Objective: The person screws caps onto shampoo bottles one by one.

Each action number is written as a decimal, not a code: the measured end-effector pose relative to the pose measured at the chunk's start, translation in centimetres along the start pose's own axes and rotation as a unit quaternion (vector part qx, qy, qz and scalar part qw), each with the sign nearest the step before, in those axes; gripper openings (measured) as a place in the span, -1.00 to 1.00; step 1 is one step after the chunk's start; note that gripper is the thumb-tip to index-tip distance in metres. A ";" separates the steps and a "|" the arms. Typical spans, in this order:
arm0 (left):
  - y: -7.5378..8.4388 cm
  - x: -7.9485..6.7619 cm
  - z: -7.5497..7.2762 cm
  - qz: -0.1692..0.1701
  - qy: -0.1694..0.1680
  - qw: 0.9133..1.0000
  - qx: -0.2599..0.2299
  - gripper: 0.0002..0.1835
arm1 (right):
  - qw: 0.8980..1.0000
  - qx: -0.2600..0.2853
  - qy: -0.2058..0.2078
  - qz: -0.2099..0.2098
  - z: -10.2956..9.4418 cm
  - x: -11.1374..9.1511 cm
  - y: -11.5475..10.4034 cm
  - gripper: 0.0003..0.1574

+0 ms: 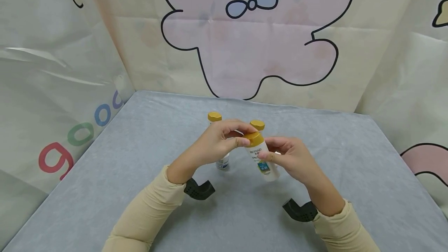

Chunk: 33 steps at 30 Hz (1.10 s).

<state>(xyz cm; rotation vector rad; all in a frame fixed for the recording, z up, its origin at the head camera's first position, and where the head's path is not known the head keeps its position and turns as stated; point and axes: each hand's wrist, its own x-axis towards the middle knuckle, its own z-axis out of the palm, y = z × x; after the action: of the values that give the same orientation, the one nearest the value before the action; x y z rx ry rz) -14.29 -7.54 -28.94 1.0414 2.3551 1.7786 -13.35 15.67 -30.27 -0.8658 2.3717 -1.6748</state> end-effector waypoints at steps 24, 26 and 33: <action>-2.9 11.5 6.8 -0.125 0.079 0.987 -0.062 -0.75 | 0.988 0.054 0.130 0.058 -8.2 0.6 5.4 -0.70; -3.6 11.8 7.6 -0.136 0.082 0.986 -0.056 -0.76 | 0.988 0.045 0.122 0.079 -8.8 0.3 6.2 -0.70; -5.5 12.4 10.0 -0.161 0.075 0.984 0.009 -0.76 | 0.982 0.007 0.101 0.157 -10.1 -0.6 8.6 -0.77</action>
<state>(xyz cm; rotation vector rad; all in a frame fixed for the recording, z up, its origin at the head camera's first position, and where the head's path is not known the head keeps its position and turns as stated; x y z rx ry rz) -22.79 6.55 -32.66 0.5015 2.4541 1.7679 -20.20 26.36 -34.22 -0.3071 2.4574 -1.7135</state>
